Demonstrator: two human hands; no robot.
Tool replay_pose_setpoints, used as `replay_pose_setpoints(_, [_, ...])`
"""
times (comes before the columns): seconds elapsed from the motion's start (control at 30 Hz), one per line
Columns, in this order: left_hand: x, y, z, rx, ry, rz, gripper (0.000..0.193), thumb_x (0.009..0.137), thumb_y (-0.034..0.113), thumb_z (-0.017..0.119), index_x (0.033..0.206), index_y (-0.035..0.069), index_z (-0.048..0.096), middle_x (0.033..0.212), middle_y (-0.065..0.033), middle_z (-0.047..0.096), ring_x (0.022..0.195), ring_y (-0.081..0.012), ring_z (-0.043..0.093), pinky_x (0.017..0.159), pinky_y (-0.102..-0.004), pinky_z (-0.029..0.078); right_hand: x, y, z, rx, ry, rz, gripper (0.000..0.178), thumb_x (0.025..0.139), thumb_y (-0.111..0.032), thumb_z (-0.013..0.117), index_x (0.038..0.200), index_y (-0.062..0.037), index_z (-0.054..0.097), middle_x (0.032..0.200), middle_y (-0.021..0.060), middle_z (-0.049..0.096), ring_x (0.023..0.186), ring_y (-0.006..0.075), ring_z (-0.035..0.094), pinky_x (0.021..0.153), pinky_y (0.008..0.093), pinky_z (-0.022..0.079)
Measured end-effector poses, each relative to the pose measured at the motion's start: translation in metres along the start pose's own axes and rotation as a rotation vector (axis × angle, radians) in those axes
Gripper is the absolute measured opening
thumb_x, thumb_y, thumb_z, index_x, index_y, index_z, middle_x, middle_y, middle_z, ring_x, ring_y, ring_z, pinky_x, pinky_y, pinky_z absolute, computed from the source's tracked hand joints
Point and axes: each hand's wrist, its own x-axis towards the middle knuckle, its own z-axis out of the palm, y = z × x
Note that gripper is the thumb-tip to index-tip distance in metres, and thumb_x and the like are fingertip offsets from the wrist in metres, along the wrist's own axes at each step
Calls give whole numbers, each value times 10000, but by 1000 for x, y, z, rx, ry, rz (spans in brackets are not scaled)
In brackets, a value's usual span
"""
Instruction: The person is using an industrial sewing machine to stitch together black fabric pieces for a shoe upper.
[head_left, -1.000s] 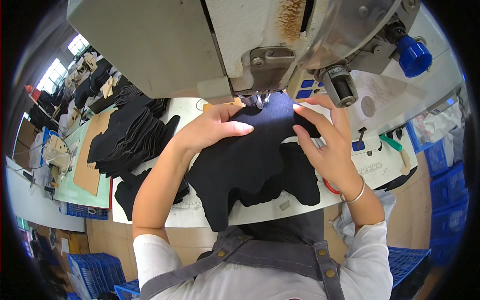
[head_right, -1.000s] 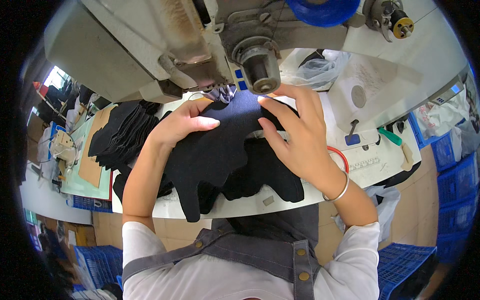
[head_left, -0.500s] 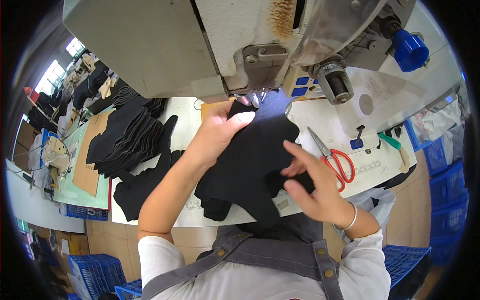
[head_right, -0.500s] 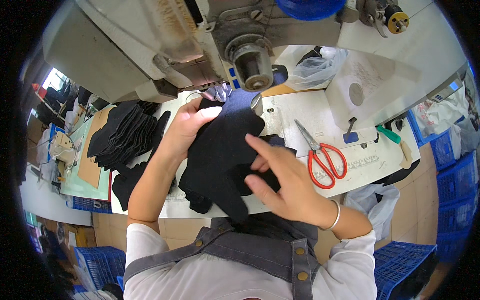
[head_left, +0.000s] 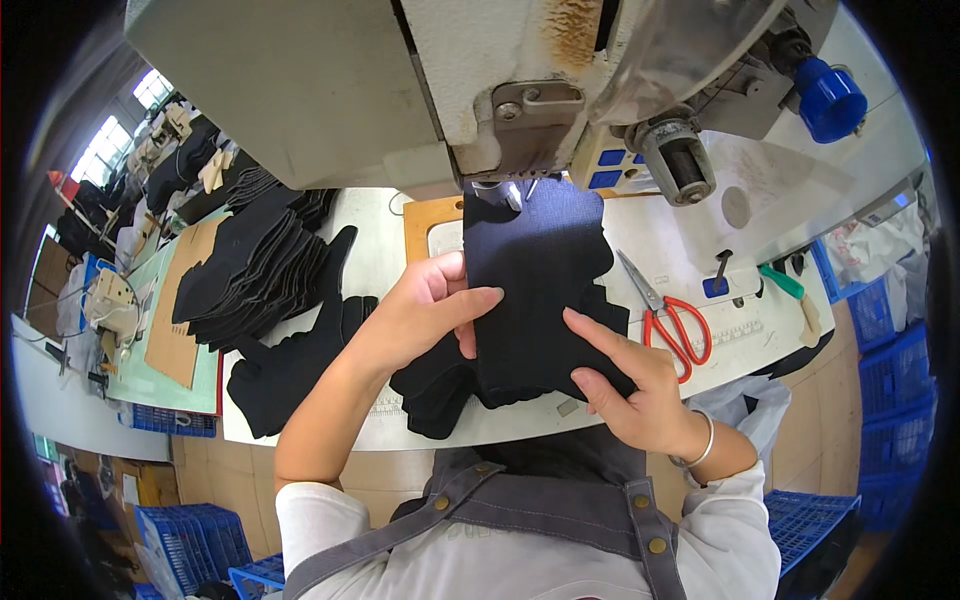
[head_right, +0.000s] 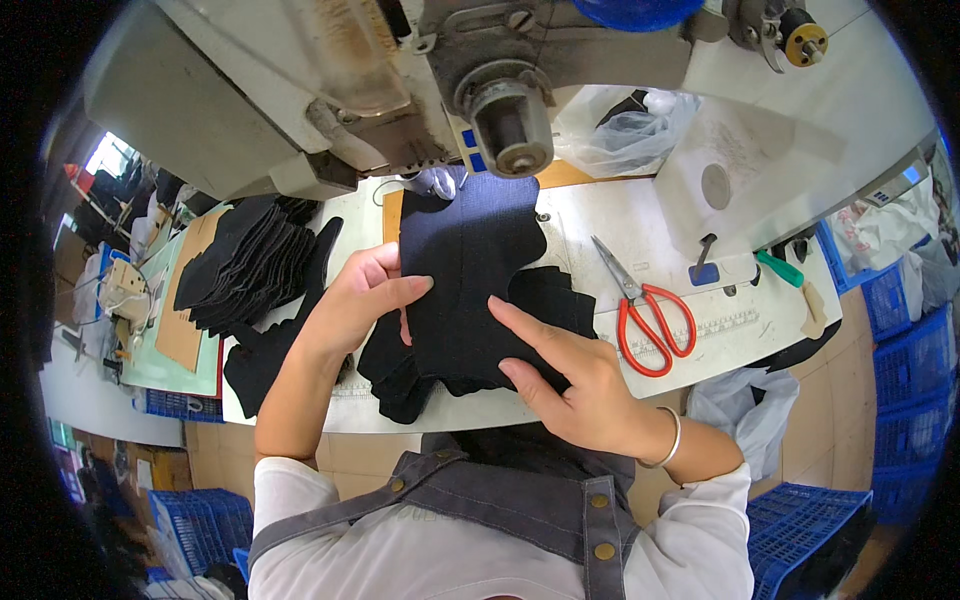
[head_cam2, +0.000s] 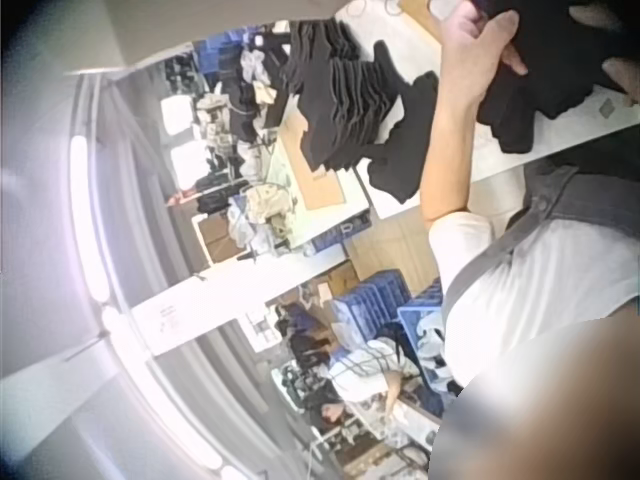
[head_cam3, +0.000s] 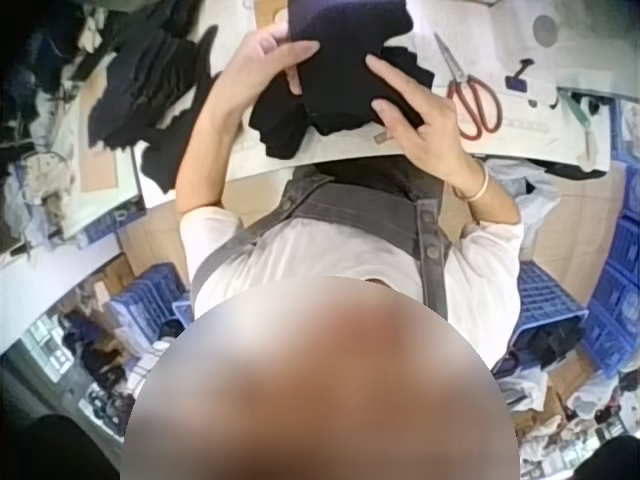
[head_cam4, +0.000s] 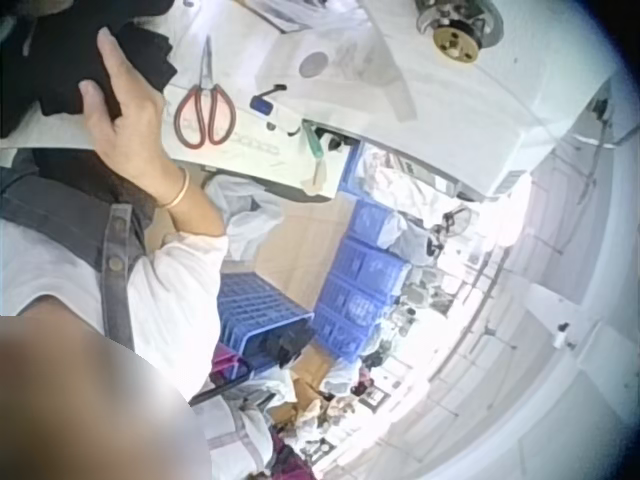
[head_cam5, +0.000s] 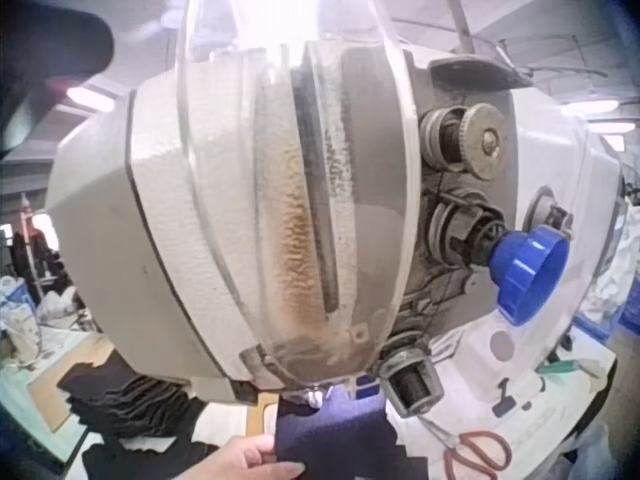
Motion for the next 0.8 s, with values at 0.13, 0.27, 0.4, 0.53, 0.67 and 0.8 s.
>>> replay_pose_setpoints(0.13, [4,4,1,-6,17,5,179,827,168,541,927,21,551,716,-13,567,479,-86,520,469,-190,418,7,1,-6,-2,10,-18,452,756,22,576,1194,-3,466,915,174,607,691,208,603,638,248,454])
replay_pose_setpoints(0.27, [9,4,-1,-15,38,33,222,822,215,542,918,15,549,736,-25,569,479,-96,521,475,-192,415,14,4,-10,42,3,46,425,770,15,563,1186,-4,476,890,159,614,707,151,585,656,241,447])
replay_pose_setpoints(0.4, [15,7,-5,14,42,26,268,810,246,545,934,8,549,745,-32,571,478,-103,520,476,-196,416,21,7,-10,53,55,7,408,782,6,554,1183,-13,484,825,135,613,633,123,566,614,230,443])
replay_pose_setpoints(0.53, [20,8,-5,31,101,60,312,794,258,548,964,-4,543,739,-39,566,474,-109,521,473,-206,417,29,7,-14,119,32,105,376,815,-28,529,1188,-42,490,745,75,596,517,69,514,518,205,425])
replay_pose_setpoints(0.67, [26,8,-6,-9,139,102,320,784,240,551,975,-16,534,716,-45,550,452,-118,518,462,-221,416,39,13,-19,169,50,111,348,828,-46,518,1175,-63,510,785,60,601,492,54,497,466,197,421])
replay_pose_setpoints(0.8, [34,3,-13,-36,168,98,302,781,230,550,957,-16,543,681,-49,538,432,-131,514,454,-222,414,50,17,-22,196,65,115,323,828,-56,524,1151,-68,532,899,85,611,512,56,499,466,192,422])
